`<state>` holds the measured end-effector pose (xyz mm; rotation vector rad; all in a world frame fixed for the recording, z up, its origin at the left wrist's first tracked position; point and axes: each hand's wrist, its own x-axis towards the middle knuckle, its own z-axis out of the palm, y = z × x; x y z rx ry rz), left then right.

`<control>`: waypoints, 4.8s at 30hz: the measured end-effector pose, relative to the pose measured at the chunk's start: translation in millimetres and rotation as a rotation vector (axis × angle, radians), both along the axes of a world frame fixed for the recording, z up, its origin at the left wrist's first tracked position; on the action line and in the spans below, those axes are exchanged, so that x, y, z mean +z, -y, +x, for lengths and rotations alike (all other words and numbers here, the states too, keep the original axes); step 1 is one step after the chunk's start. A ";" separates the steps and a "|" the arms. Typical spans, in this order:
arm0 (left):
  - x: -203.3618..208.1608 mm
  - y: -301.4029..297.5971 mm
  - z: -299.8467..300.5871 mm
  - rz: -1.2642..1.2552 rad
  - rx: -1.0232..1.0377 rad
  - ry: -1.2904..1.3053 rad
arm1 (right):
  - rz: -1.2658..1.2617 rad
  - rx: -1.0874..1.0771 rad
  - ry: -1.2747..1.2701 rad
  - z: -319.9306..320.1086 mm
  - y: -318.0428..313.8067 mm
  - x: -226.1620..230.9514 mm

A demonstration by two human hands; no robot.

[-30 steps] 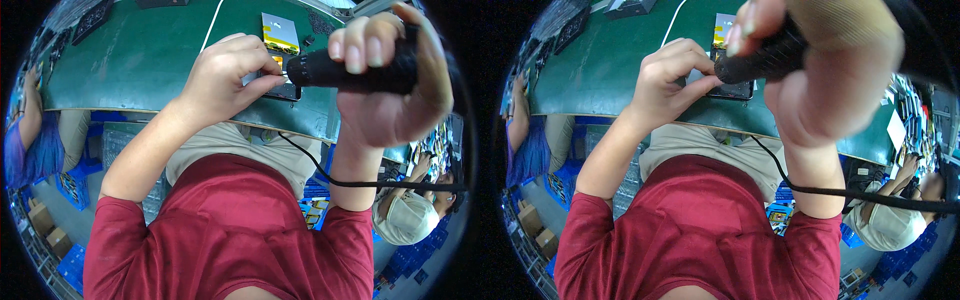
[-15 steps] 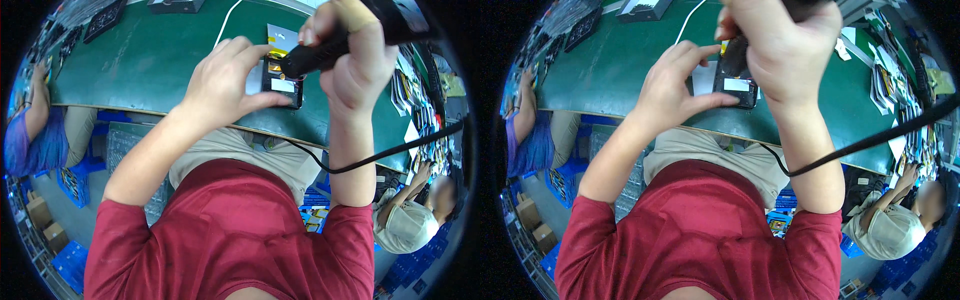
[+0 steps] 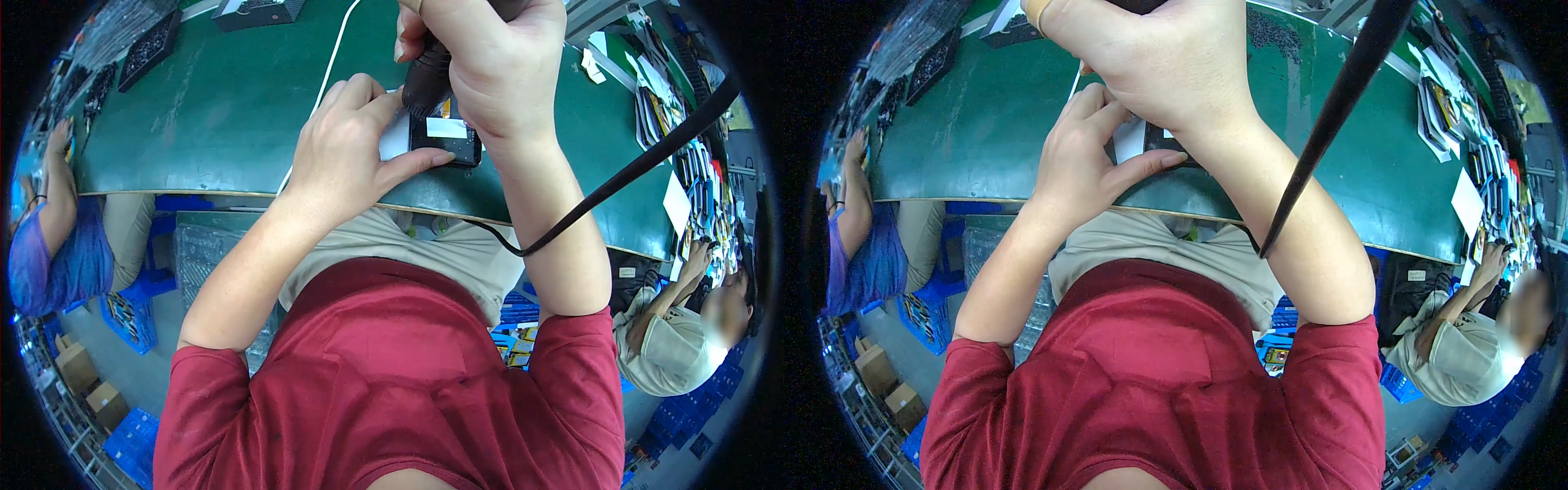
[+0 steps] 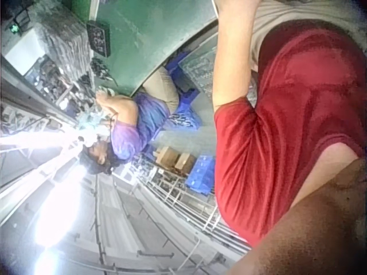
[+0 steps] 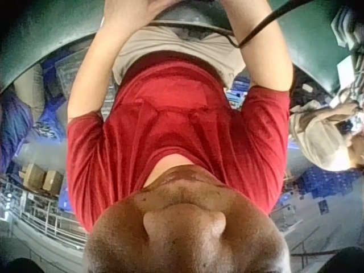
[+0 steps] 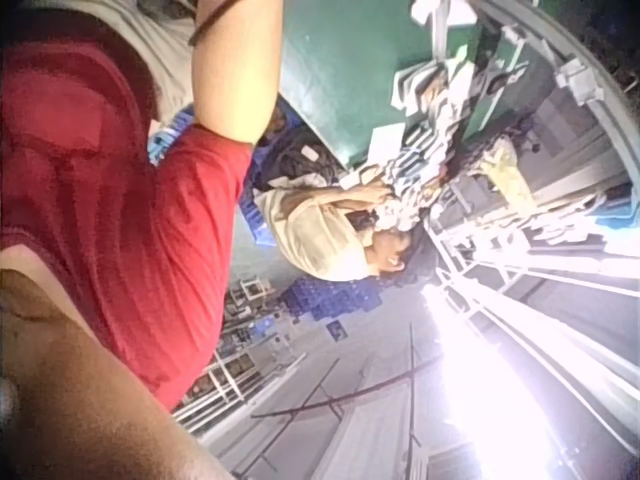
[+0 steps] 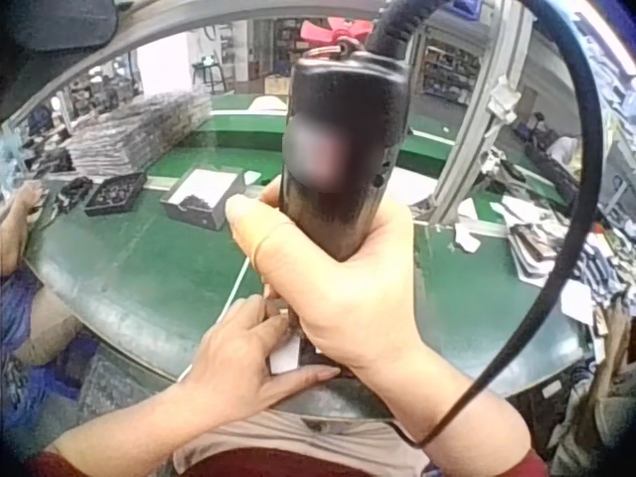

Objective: Assemble an electronic device by installing components and fastening them with an electric screwdriver on an assembly line.

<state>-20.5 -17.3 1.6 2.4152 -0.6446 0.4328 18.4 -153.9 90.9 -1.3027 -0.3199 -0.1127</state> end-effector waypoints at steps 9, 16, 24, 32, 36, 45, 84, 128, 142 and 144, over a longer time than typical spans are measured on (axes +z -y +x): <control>-6.5 0.3 0.4 -0.032 -0.003 0.046 | -0.016 -0.067 0.124 1.0 -5.0 -12.1; -13.4 -0.4 3.1 -0.059 -0.019 0.103 | -0.094 -0.085 0.082 2.7 -10.3 -12.9; -7.0 1.0 0.6 -0.025 0.013 0.089 | -0.114 -0.126 0.070 -1.6 -10.9 -8.0; -1.0 -1.8 -6.6 -0.054 0.038 -0.035 | -0.379 -0.030 0.430 8.2 73.5 15.6; 11.6 -2.8 6.5 -0.149 -0.060 -0.209 | -0.700 -0.360 0.422 -1.9 158.2 60.7; 33.8 10.1 139.5 0.242 -0.168 -0.300 | -1.872 -0.674 -0.144 24.3 224.0 -36.8; 58.9 9.7 113.8 -0.148 -0.352 0.182 | -1.288 -0.459 0.147 -78.0 48.2 -54.1; 22.2 -4.8 147.6 -0.366 -0.284 0.157 | -1.220 -1.170 0.438 46.1 341.1 20.2; 16.5 -7.1 150.4 -0.365 -0.278 0.126 | -1.712 -1.054 -0.163 57.9 364.7 -36.6; 15.3 -10.0 149.7 -0.355 -0.290 0.119 | -1.729 -1.064 -0.180 57.6 364.9 -36.7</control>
